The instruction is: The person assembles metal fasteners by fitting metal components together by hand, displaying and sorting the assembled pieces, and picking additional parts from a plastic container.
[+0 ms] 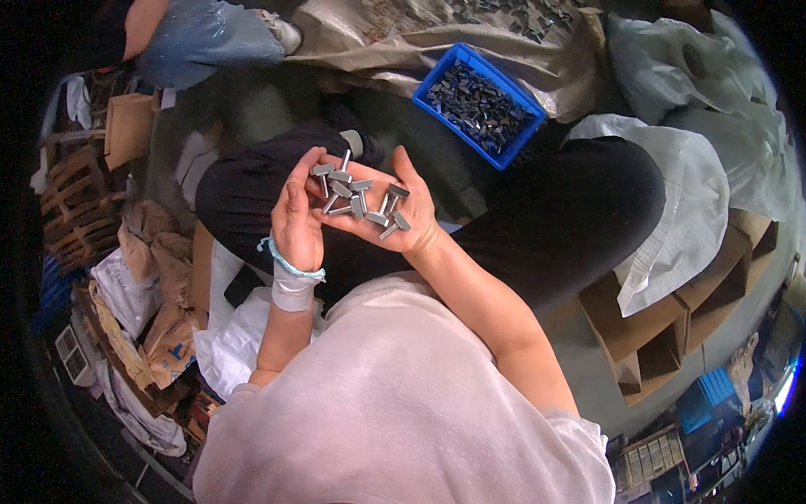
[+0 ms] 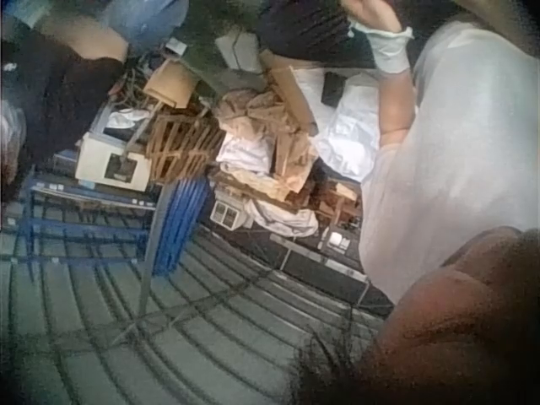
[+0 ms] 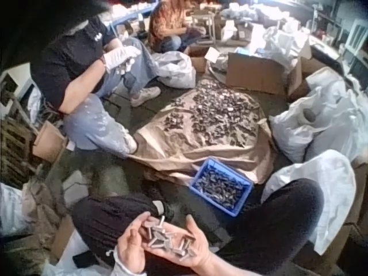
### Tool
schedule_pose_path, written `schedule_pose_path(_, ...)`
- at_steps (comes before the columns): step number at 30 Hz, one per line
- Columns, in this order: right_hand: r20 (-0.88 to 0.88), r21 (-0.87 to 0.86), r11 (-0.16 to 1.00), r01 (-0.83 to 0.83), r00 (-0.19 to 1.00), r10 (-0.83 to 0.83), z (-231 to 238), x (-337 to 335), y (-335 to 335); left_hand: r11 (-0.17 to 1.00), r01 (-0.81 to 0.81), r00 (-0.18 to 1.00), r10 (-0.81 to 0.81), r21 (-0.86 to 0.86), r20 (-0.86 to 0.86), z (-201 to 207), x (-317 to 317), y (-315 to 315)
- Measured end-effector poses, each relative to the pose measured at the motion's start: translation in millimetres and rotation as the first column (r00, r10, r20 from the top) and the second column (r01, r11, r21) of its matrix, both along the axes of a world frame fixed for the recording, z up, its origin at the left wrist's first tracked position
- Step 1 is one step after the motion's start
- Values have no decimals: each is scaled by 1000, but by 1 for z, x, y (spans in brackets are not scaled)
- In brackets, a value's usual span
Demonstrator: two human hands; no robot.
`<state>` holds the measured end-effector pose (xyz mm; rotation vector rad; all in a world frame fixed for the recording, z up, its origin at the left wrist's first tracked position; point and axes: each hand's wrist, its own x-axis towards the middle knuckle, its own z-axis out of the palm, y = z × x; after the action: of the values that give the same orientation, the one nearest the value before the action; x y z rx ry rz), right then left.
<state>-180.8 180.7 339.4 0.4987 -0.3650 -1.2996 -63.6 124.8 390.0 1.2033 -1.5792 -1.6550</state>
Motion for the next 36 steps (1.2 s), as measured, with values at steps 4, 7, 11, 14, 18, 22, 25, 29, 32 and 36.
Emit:
schedule_pose_path(4,2,-11,1000,9,1000,-9,-1,-1,0,999,5,1000,-5,32,0,1,0,0)
schedule_pose_path(7,-58,14,1000,19,998,-18,2,0,-2,1000,-5,997,7,-28,73,0,3,-1)
schedule_pose_path(11,-207,89,991,104,975,-83,-3,-5,-6,903,-37,969,138,-429,205,5,-13,1)
schedule_pose_path(14,-796,103,975,198,604,-38,5,5,-17,985,-88,965,121,151,-232,-14,-30,-1)
schedule_pose_path(18,-557,-61,955,291,-804,209,34,24,-33,848,180,692,251,499,-676,-29,-44,-8)
schedule_pose_path(22,-194,-27,949,315,-933,304,44,38,-39,783,258,506,389,566,-770,-51,-43,-4)
schedule_pose_path(25,-512,-45,930,365,-807,292,39,28,-38,674,330,451,502,661,-738,-54,-32,-8)
schedule_pose_path(29,-954,230,775,588,292,62,41,-12,-18,535,445,297,668,718,-682,-48,-25,-16)
schedule_pose_path(32,-930,341,716,609,327,166,18,-29,-5,571,399,396,599,718,-696,-45,-25,-16)
schedule_pose_path(36,-756,600,684,415,575,314,-9,-21,10,558,416,428,577,718,-696,-40,-25,-16)
